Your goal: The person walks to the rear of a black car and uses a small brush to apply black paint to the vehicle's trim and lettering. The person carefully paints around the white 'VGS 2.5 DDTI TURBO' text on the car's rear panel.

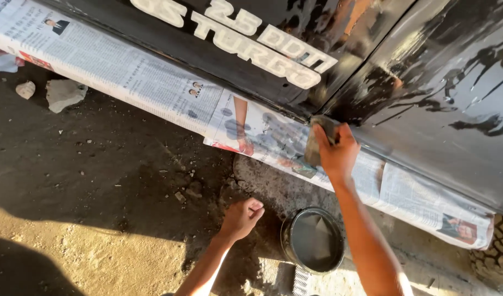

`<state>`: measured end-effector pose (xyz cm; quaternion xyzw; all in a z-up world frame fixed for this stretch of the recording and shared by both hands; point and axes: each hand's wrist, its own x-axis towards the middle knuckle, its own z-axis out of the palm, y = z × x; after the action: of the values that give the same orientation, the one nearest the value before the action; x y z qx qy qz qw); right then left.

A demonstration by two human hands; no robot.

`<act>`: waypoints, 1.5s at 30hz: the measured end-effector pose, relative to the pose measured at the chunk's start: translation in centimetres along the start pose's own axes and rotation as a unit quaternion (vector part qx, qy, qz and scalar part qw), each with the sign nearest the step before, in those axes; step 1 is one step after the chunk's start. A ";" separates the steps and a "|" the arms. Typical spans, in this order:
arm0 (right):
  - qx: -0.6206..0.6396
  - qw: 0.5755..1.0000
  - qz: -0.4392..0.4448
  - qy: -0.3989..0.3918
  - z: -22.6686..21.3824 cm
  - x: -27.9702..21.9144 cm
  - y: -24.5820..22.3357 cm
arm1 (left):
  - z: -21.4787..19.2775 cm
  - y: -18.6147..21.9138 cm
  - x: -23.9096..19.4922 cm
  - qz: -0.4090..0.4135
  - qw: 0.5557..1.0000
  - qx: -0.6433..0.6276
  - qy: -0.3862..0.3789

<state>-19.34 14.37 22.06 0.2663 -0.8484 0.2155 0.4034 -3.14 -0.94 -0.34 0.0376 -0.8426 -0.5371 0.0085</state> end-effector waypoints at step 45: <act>-0.004 0.994 -0.065 0.090 0.1 3.8 -2.0 | -21.5 29.9 14.6 0.487 0.720 0.356 0.344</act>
<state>-20.16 11.79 25.33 0.2993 -0.7901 0.2088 0.4925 -18.14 -8.91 35.49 -0.1950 -0.8128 -0.0697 0.5445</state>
